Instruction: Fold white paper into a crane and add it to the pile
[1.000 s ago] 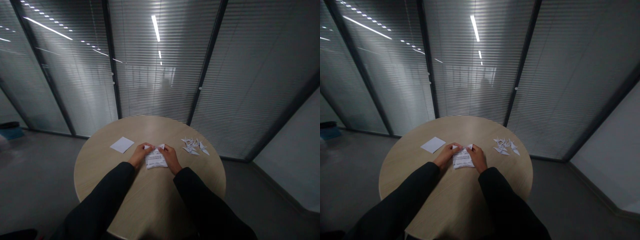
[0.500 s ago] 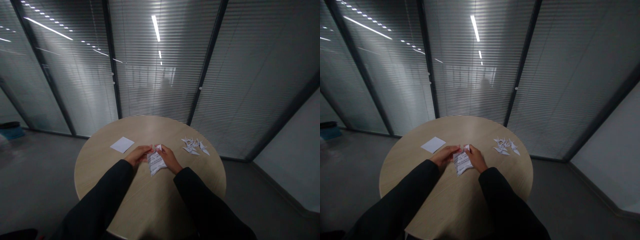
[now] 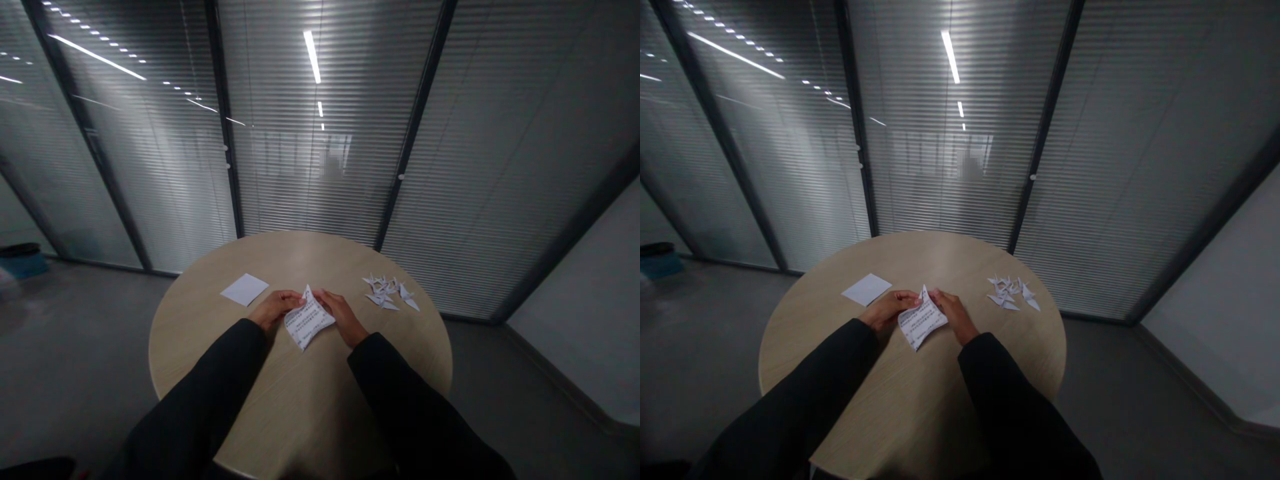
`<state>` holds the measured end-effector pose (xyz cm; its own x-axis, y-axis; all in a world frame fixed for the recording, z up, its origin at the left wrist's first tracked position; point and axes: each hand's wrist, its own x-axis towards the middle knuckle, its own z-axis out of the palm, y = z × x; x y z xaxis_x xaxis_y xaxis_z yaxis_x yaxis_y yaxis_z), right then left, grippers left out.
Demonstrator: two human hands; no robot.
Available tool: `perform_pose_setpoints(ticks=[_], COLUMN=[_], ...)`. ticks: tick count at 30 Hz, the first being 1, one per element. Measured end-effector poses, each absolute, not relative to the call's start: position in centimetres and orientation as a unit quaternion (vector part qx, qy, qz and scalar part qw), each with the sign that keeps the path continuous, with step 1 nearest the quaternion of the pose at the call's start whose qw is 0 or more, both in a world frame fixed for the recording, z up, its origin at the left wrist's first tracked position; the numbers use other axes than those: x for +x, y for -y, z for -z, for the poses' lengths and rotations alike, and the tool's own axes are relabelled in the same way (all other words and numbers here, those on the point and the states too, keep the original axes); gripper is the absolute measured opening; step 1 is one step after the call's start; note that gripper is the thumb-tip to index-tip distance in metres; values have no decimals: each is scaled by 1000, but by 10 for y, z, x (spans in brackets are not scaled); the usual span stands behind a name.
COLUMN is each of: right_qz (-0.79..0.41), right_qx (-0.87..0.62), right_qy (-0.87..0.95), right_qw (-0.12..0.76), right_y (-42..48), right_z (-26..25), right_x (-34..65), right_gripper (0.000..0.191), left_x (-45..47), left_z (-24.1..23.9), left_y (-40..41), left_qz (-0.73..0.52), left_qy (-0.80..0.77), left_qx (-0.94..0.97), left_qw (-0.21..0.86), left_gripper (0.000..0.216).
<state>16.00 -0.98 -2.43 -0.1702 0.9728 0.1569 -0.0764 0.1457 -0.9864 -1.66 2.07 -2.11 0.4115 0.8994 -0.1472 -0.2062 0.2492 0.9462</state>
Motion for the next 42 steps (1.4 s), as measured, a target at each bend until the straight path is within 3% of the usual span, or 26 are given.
perform_pose_setpoints(ticks=[28, 42], right_qz=[-473, -446], right_qx=[-447, -438], right_qy=[560, 616], right_qw=[513, 479], right_y=[11, 12], right_z=[21, 25], right_x=[162, 158], right_gripper=[29, 28], left_x=[-9, -5], left_z=[12, 12], left_y=[-16, -15], left_qz=[-421, -464], left_qy=[-388, -382], left_qx=[669, 632], left_qw=[474, 489], left_gripper=[35, 32])
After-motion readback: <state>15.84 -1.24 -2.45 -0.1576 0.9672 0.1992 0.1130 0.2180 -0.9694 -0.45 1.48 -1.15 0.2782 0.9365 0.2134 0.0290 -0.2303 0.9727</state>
